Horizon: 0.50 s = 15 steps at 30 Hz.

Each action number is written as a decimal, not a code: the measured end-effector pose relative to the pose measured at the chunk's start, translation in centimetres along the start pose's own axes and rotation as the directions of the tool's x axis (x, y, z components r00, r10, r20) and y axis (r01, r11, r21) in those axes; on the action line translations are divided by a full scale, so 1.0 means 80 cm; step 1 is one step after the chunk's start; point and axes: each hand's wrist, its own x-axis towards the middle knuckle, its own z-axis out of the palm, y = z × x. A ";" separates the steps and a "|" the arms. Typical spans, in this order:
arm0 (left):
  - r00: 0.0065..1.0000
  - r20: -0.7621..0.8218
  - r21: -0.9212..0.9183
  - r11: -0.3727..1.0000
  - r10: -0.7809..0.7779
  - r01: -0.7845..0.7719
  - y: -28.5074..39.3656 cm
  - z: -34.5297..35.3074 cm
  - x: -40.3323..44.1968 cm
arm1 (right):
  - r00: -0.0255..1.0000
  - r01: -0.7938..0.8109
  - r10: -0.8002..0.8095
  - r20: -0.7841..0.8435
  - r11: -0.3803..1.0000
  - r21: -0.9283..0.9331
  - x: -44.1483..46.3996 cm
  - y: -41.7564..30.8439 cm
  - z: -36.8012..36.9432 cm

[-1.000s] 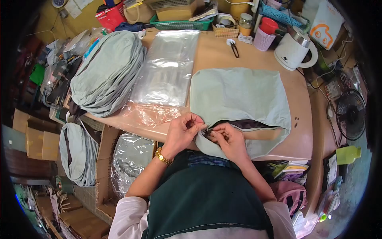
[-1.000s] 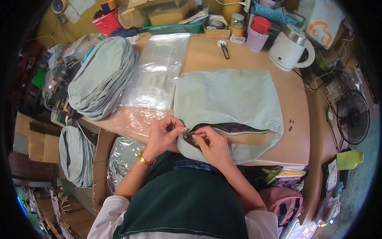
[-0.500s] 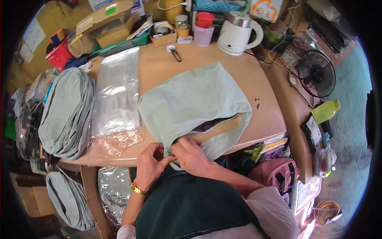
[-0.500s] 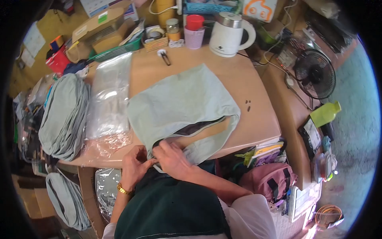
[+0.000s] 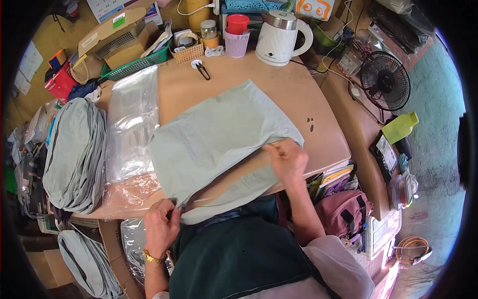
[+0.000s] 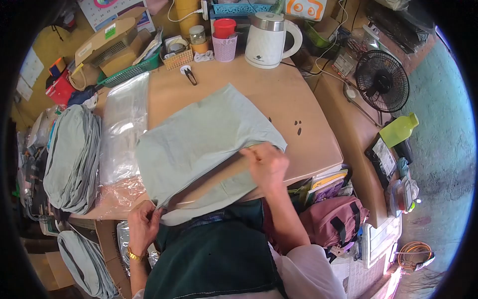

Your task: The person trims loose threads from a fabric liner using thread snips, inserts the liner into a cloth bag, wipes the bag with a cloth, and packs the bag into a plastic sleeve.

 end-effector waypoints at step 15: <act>0.999 0.019 -0.016 0.999 0.033 -0.033 0.017 -0.006 -0.005 | 0.981 -0.179 0.163 -0.109 0.972 -0.154 -0.006 0.004 -0.046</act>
